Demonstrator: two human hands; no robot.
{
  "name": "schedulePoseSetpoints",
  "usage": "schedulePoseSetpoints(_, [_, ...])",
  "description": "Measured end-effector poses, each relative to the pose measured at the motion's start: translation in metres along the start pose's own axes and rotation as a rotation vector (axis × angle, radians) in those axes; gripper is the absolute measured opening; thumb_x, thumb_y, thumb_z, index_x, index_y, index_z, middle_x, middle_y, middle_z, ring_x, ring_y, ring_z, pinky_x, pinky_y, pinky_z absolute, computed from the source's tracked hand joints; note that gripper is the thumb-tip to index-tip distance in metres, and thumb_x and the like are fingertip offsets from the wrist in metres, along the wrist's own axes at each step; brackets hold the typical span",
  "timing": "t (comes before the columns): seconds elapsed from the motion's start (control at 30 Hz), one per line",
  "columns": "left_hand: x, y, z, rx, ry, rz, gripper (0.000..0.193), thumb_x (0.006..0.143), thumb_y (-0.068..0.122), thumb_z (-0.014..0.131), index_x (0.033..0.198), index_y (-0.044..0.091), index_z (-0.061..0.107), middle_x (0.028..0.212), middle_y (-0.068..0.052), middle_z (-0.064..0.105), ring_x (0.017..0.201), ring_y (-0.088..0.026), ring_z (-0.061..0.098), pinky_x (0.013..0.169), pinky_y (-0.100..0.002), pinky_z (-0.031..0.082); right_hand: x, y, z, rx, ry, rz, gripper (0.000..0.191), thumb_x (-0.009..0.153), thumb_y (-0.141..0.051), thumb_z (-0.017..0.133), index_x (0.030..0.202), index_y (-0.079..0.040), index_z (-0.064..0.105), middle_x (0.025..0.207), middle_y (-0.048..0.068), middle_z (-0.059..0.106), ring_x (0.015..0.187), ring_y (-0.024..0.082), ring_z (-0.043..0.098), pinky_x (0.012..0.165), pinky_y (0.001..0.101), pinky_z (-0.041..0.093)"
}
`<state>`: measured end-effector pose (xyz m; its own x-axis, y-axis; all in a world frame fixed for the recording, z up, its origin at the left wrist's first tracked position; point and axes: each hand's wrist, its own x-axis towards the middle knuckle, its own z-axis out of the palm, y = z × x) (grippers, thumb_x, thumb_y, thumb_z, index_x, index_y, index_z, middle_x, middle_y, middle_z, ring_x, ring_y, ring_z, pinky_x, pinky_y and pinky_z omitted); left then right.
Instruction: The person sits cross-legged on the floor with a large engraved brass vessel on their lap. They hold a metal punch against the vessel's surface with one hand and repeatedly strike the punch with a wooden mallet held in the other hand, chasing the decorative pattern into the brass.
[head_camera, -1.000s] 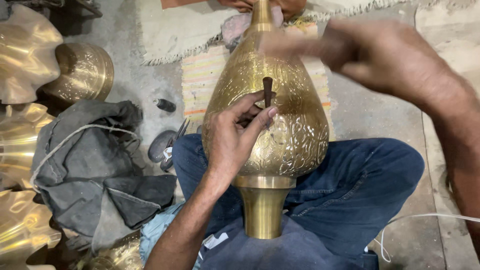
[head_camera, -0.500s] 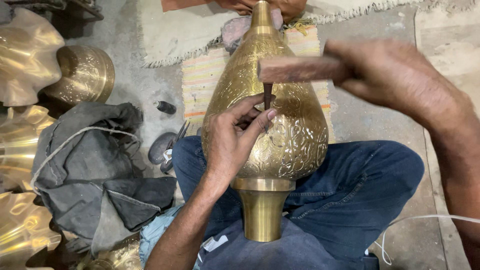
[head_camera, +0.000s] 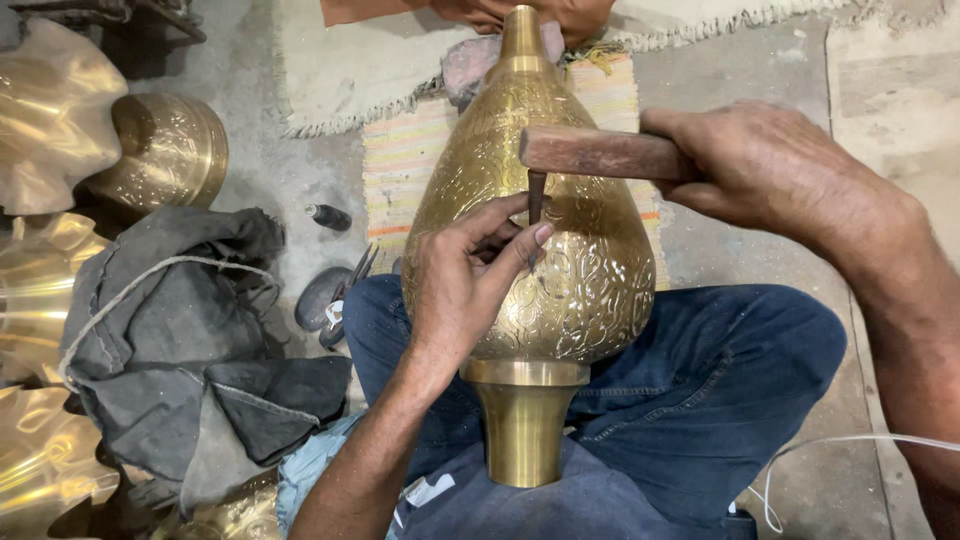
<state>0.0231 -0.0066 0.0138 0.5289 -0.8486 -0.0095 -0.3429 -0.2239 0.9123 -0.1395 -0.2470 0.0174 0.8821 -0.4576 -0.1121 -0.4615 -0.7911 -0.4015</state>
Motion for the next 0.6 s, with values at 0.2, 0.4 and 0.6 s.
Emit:
schedulePoseSetpoints(0.2, [0.0,-0.001,-0.001,0.025,0.002,0.029,0.037,0.095,0.023,0.074,0.127,0.004,0.072,0.083,-0.007,0.081,0.077,-0.011,0.08,0.067,-0.026,0.064,-0.005,0.003,0.004,0.192,0.195,-0.124,0.021,0.1,-0.018,0.072,0.114,-0.005,0.063,0.093,0.013,0.071,0.085,0.025,0.072,0.075,0.0398,0.06])
schedulePoseSetpoints(0.4, [0.001,-0.002,-0.001,0.012,-0.013,-0.005,0.038,0.095,0.025,0.074,0.127,0.005,0.071,0.082,-0.007,0.081,0.075,-0.011,0.079,0.066,-0.027,0.063,-0.008,-0.007,-0.003,0.266,0.094,0.077,0.024,0.098,-0.023,0.075,0.114,-0.007,0.069,0.089,0.013,0.075,0.078,0.028,0.076,0.071,0.0419,0.062])
schedulePoseSetpoints(0.6, [0.002,0.001,-0.003,0.054,-0.025,0.021,0.038,0.094,0.025,0.075,0.126,0.005,0.073,0.08,-0.008,0.081,0.073,-0.011,0.078,0.066,-0.028,0.061,-0.012,-0.016,-0.005,0.099,0.104,0.05,0.027,0.095,-0.019,0.076,0.113,-0.006,0.061,0.085,0.015,0.07,0.079,0.031,0.071,0.068,0.0435,0.058])
